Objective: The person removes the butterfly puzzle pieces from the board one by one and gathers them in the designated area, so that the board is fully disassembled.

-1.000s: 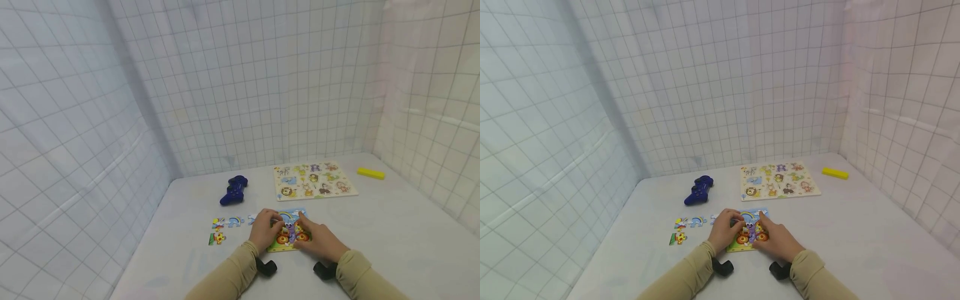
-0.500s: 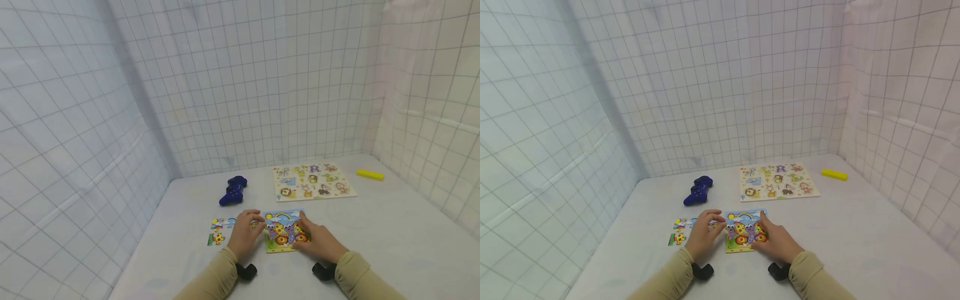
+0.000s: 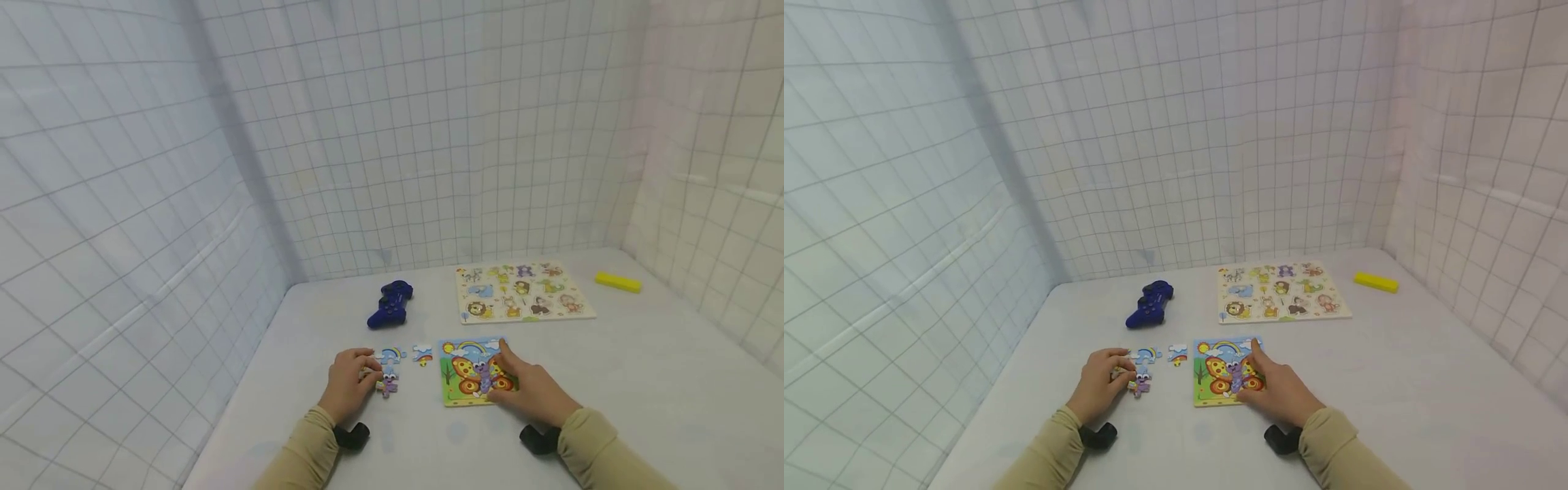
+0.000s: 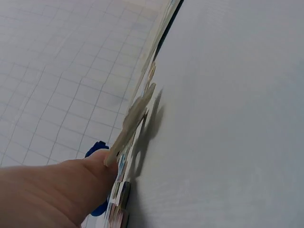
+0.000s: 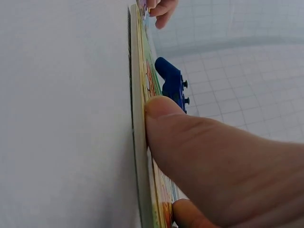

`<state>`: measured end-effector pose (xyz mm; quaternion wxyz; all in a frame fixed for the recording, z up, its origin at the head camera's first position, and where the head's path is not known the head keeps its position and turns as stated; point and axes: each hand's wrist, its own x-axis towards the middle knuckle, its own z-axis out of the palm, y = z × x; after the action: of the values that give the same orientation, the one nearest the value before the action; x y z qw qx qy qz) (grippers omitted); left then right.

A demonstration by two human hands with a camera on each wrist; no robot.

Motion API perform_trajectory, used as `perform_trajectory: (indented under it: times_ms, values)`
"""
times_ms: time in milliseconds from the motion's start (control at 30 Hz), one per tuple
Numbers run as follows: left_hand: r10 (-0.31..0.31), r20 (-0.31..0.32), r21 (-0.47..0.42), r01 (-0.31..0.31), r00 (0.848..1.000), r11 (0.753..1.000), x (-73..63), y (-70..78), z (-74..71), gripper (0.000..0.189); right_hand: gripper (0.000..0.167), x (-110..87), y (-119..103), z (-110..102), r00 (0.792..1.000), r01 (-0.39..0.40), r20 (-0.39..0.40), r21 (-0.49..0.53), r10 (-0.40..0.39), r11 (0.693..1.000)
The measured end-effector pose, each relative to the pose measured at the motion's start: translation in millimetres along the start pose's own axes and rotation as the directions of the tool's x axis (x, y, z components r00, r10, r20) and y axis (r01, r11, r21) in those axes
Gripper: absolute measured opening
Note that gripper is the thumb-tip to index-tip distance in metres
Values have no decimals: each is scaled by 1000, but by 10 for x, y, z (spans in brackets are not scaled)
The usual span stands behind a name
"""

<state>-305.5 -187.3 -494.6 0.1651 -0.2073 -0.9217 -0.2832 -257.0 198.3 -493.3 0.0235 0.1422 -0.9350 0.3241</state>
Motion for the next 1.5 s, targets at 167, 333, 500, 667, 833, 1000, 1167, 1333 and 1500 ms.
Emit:
perform_trajectory:
  times_ms: [167,333,500,667,833,1000,1167,1333,1500]
  values:
    - [-25,4,34,24,1000,999,-1,10,19,7,112,-11,12,4,1000,-4,-6,-1,4,1000]
    - [-44,26,39,43,999,998,-6,50,6,6,111,-13,3,0,1000,3,-10,10,-3,1000]
    - [-83,56,42,81,995,996,-13,94,-22,6,110,-14,-13,-5,1000,6,-1,8,-6,1000]
    - [-98,48,59,95,994,994,-11,115,-29,6,109,-18,-25,-13,1000,0,4,3,0,1000]
    - [-112,44,78,108,993,991,-11,129,-34,7,109,-21,-33,-20,1000,-9,9,0,9,1000]
    - [-127,40,91,123,991,988,-28,132,-34,8,108,-22,-35,-17,1000,-8,12,9,8,1000]
    - [-124,16,112,122,992,986,-47,141,-41,13,108,-17,-31,-5,1000,-7,13,17,7,1000]
    - [-119,18,118,116,993,986,-48,158,-47,9,107,-20,-27,-3,1000,-9,18,13,8,1000]
    - [-112,58,88,106,992,990,-24,154,-33,6,105,-16,-19,-11,1000,2,11,10,-2,1000]
